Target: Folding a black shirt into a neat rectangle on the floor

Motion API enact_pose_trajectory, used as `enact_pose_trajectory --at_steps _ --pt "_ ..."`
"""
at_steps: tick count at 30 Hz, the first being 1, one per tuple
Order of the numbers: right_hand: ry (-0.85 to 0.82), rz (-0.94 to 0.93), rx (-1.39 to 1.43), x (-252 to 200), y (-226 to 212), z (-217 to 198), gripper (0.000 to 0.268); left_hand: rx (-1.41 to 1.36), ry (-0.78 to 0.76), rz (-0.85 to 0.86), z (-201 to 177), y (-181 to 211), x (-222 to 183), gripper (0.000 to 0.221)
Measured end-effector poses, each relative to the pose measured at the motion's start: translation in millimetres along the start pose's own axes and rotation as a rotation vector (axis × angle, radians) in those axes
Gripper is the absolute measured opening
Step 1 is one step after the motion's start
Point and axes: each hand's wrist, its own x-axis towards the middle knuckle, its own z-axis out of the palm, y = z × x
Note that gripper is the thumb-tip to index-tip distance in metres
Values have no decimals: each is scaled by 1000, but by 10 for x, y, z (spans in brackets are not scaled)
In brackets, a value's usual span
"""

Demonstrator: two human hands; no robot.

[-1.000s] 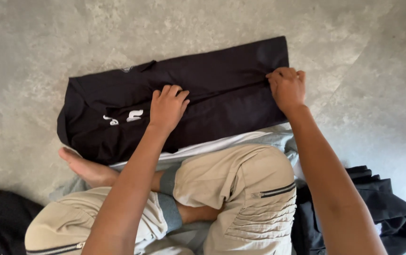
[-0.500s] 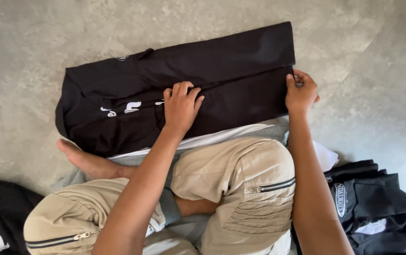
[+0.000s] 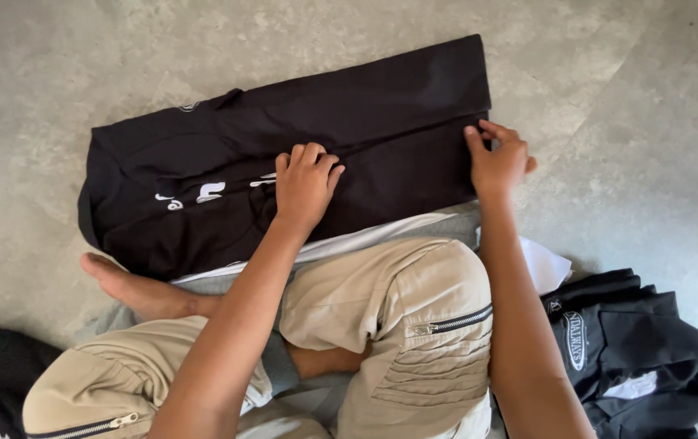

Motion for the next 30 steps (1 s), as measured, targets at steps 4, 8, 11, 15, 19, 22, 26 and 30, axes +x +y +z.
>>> enact_pose_trajectory --at_steps 4,8,11,15,19,22,26,30 --pt "-29 -21 20 -8 -37 32 20 -15 16 -28 -20 58 40 12" --pt "19 -49 60 -47 -99 -5 15 25 76 19 -230 158 67 12" --pt "45 -60 66 -52 -111 -16 14 22 50 17 -125 116 50 14" --pt "121 -70 70 -62 -118 31 13 44 -9 -12 -2 53 48 25" --pt "51 -59 80 -9 -21 89 13 51 -45 12 -67 -13 44 40" --pt "53 -70 107 5 -5 100 10 98 -25 61 -53 -91 -26 40" --pt "20 -129 44 54 -22 42 11 115 -27 90 -28 -127 -15 39" --pt "26 -131 31 62 -8 76 11 111 -61 109 -45 -154 -17 39"
